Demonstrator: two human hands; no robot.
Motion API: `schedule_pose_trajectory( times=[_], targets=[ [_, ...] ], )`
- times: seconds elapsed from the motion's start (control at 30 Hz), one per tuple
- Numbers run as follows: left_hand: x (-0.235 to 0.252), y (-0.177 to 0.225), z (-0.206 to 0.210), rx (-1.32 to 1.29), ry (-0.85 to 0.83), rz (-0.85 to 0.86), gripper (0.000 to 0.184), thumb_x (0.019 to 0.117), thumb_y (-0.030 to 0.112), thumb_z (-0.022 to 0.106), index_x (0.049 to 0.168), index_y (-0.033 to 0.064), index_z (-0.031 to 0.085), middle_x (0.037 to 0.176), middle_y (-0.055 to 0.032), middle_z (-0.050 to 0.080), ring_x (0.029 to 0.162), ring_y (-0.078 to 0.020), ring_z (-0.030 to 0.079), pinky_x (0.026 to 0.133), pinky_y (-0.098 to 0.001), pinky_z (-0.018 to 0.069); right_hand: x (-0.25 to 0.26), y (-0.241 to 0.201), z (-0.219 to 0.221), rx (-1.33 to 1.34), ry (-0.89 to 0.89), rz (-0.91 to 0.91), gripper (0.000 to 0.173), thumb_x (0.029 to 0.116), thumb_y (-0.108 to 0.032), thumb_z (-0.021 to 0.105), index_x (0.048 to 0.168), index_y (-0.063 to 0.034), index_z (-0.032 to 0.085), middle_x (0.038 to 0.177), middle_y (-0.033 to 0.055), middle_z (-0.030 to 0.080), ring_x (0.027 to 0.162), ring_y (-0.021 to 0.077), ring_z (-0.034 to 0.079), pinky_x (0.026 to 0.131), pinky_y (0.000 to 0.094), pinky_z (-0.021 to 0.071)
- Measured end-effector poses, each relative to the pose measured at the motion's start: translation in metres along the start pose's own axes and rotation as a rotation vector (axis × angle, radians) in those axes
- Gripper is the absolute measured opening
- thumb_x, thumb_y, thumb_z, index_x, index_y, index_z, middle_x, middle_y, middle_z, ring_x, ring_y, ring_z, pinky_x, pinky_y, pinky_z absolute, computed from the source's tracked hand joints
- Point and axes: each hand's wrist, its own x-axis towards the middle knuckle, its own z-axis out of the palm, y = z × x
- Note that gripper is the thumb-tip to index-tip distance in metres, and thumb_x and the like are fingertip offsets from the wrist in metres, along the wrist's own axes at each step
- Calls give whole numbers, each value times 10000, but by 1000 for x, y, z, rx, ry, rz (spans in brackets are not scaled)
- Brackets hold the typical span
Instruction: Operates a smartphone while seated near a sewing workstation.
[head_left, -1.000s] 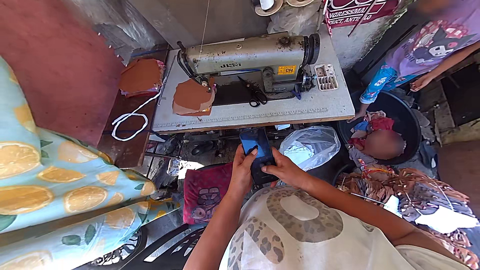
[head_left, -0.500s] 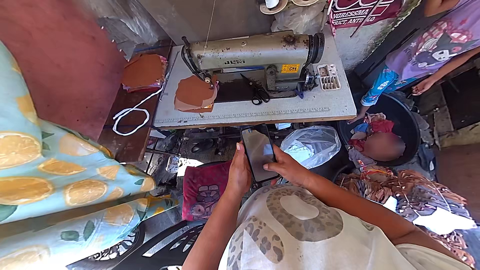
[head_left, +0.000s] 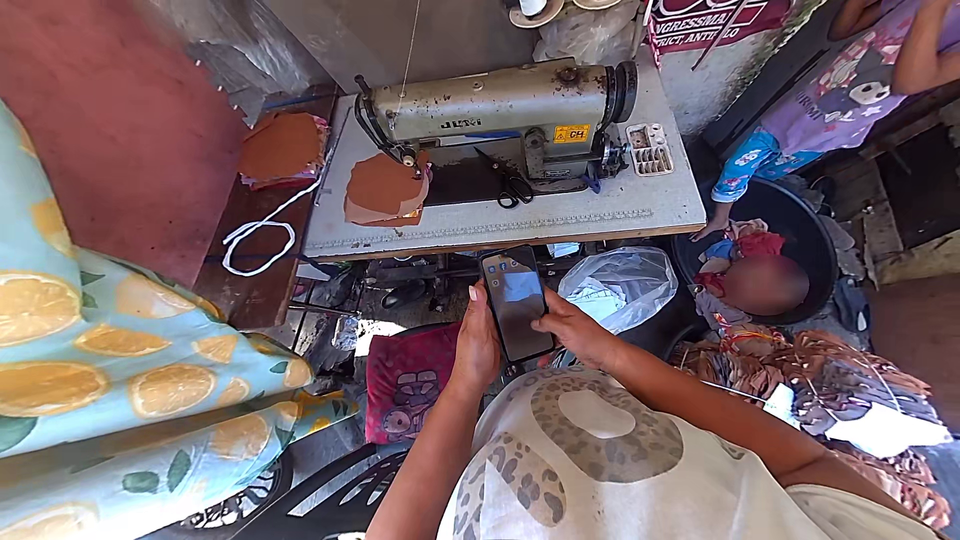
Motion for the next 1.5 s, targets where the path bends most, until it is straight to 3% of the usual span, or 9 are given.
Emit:
schedule_pose_trajectory(
  times=[0.13, 0.37, 0.53, 0.7, 0.83, 0.93, 1.17, 1.37, 1.5],
  targets=[
    [-2, -3, 1, 23, 4, -9, 697, 1087, 502, 104, 1581, 49, 296, 1492, -136, 528, 1372, -199, 524, 1153, -402, 441, -2, 7, 0, 48, 24, 14, 537, 1125, -426, 267, 1542, -97, 351, 1292, 144, 646, 1025, 258, 721, 686, 389, 637],
    [-1, -3, 2, 0, -13, -6, 691, 1091, 494, 74, 1561, 55, 327, 1438, -137, 569, 1321, -213, 568, 1121, -412, 472, -2, 8, -4, 74, -10, 17, 550, 1120, -444, 236, 1534, -102, 354, 1303, 147, 640, 1019, 264, 724, 677, 384, 638],
    [2, -3, 2, -51, -48, -22, 699, 1081, 493, 31, 1541, 65, 339, 1340, -152, 632, 1221, -229, 641, 1052, -427, 529, -2, 6, -7, 122, -32, 41, 479, 1125, -397, 269, 1499, -120, 382, 1240, 123, 681, 1003, 253, 735, 671, 373, 638],
    [5, -4, 3, -47, -55, -25, 698, 1084, 501, 35, 1558, 81, 329, 1378, -144, 611, 1252, -235, 621, 1066, -435, 518, -1, 4, -9, 107, -42, 53, 367, 1084, -165, 366, 1442, -98, 402, 1173, 127, 691, 946, 248, 743, 653, 373, 639],
    [6, -4, 5, -44, -61, -33, 695, 1085, 499, 37, 1557, 82, 330, 1375, -141, 611, 1245, -229, 625, 1062, -434, 520, -1, 3, -9, 122, -10, 60, 402, 1128, -298, 308, 1476, -117, 393, 1198, 118, 691, 980, 243, 739, 668, 370, 640],
    [7, -3, 6, -40, -66, -35, 692, 1087, 500, 46, 1559, 79, 327, 1367, -142, 615, 1237, -232, 630, 1057, -434, 525, -2, 3, -10, 119, -9, 57, 361, 1110, -226, 330, 1443, -109, 406, 1174, 119, 686, 956, 238, 740, 651, 365, 638],
    [8, -4, 7, -42, -82, -40, 683, 1087, 492, 48, 1567, 84, 312, 1368, -144, 618, 1231, -236, 636, 1046, -436, 534, -3, 4, -11, 124, 19, 54, 362, 1122, -256, 321, 1436, -106, 419, 1171, 118, 687, 955, 236, 740, 649, 363, 637],
    [8, -3, 5, -39, -79, -47, 711, 1080, 496, 9, 1539, 79, 357, 1341, -139, 636, 1211, -234, 647, 1037, -436, 539, -5, 3, -14, 72, -82, 50, 519, 949, 25, 438, 1450, -89, 362, 1211, 112, 658, 982, 223, 729, 693, 373, 646],
    [7, -2, 3, -38, -68, -54, 729, 1076, 500, -10, 1534, 70, 361, 1340, -139, 635, 1216, -230, 644, 1043, -433, 536, -7, 2, -15, 43, -144, 39, 664, 882, 99, 500, 1486, -89, 295, 1282, 118, 634, 1050, 225, 719, 725, 372, 649]
  ],
)
